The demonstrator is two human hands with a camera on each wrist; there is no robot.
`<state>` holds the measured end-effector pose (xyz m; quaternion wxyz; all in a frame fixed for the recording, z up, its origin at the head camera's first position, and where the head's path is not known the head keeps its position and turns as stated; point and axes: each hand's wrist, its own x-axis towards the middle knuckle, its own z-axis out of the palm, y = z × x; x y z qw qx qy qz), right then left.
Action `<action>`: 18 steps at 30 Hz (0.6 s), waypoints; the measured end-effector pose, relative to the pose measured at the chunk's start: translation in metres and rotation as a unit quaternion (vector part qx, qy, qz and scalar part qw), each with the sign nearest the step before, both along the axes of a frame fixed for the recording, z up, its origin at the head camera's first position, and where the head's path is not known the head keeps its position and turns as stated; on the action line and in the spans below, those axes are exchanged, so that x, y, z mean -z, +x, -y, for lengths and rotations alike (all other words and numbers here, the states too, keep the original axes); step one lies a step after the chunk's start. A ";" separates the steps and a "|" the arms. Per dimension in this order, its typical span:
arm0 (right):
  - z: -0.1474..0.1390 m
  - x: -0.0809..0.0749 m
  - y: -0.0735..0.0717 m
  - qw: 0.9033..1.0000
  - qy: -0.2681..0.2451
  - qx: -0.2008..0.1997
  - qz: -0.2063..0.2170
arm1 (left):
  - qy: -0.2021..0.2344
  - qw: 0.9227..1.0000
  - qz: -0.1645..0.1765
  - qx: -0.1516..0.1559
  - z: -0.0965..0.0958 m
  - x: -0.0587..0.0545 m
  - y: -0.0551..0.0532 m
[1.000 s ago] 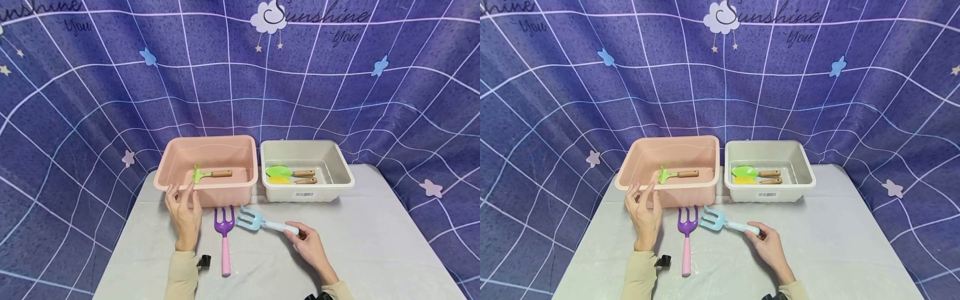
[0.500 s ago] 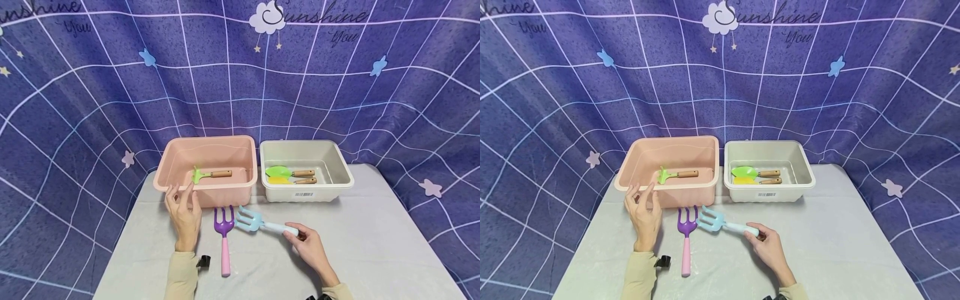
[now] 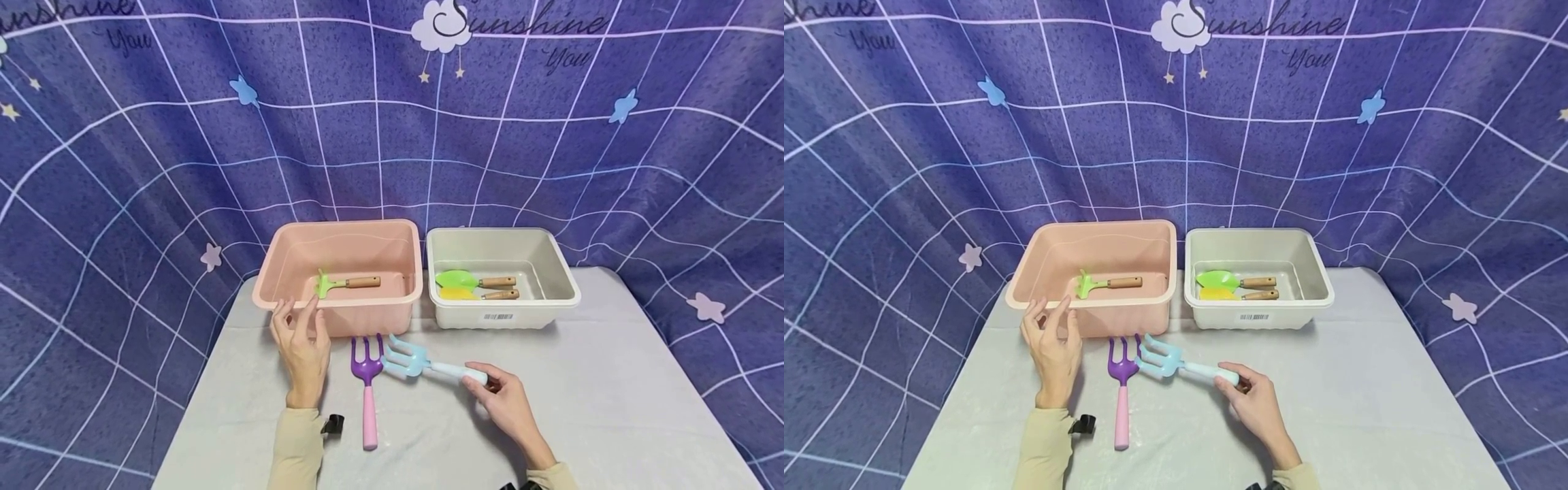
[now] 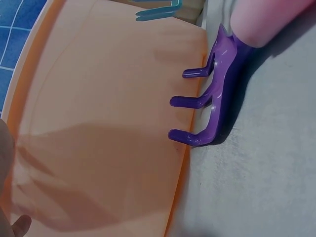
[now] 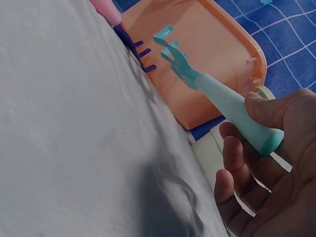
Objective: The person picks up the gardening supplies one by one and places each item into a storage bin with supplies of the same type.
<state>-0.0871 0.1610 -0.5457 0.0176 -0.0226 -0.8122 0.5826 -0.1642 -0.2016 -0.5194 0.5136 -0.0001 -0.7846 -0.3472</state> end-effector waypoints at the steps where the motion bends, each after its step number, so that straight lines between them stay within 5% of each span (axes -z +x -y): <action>1: 0.001 0.000 0.000 1.000 0.000 -0.001 -0.002 | 0.000 1.000 -0.002 0.000 0.000 0.000 0.000; 18: 0.005 -0.002 0.000 1.000 -0.009 -0.013 -0.003 | 0.001 1.000 -0.006 0.002 0.001 -0.002 -0.001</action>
